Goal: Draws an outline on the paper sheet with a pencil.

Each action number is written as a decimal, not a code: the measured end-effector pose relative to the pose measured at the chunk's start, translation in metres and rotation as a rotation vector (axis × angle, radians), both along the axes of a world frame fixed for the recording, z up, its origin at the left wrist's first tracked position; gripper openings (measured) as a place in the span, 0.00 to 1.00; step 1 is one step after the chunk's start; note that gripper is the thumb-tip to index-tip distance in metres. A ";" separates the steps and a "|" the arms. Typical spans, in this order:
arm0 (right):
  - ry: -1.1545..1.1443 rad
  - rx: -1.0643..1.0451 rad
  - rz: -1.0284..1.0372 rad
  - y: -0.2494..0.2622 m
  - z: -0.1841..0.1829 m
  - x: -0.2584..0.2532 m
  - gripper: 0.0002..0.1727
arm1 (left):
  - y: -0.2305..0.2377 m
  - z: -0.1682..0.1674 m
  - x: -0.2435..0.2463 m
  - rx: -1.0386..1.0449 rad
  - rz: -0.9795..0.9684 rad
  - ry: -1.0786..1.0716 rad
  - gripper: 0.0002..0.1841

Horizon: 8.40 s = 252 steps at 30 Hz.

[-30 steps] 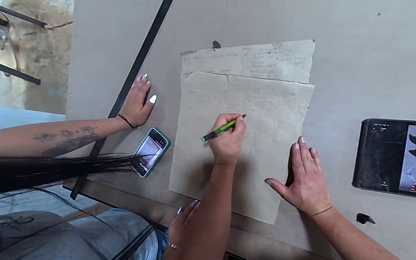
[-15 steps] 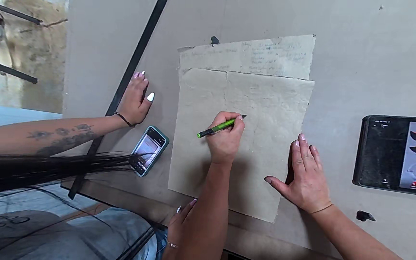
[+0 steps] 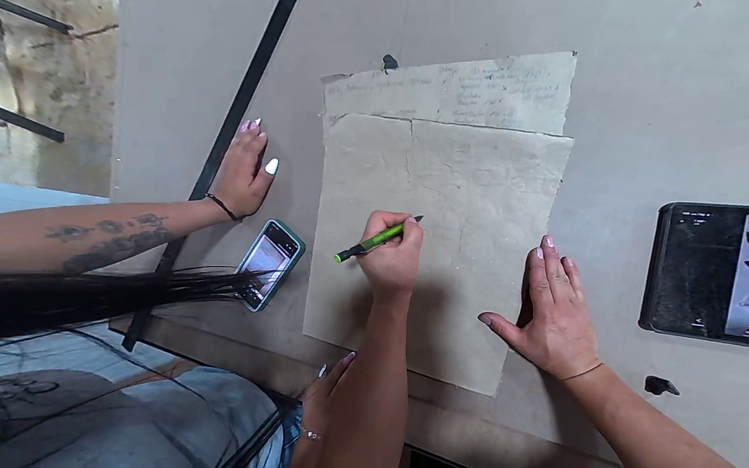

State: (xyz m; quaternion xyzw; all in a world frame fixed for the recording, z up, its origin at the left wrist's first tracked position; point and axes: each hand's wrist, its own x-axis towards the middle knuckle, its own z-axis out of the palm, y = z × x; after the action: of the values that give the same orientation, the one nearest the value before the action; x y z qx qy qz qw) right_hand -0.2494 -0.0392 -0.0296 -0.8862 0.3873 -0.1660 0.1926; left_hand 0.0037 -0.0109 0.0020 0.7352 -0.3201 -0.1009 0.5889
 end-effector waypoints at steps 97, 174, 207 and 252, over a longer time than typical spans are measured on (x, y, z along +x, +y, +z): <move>0.013 0.026 0.009 -0.002 0.002 0.000 0.71 | 0.101 0.029 -0.060 0.219 0.028 0.193 0.09; 0.022 0.027 0.014 -0.002 0.003 0.000 0.71 | 0.106 0.029 -0.067 0.236 -0.095 0.178 0.09; 0.034 0.020 0.011 0.000 0.003 -0.001 0.71 | 0.171 0.041 -0.019 0.267 -0.217 0.394 0.11; 0.012 0.013 0.010 -0.002 0.003 0.000 0.71 | 0.112 -0.004 -0.030 0.101 0.166 0.088 0.04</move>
State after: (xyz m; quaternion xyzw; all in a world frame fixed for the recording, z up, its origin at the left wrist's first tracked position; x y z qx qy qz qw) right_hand -0.2498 -0.0414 -0.0270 -0.8878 0.3853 -0.1572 0.1966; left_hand -0.0267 0.1011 -0.0020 0.7828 -0.2265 -0.1002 0.5709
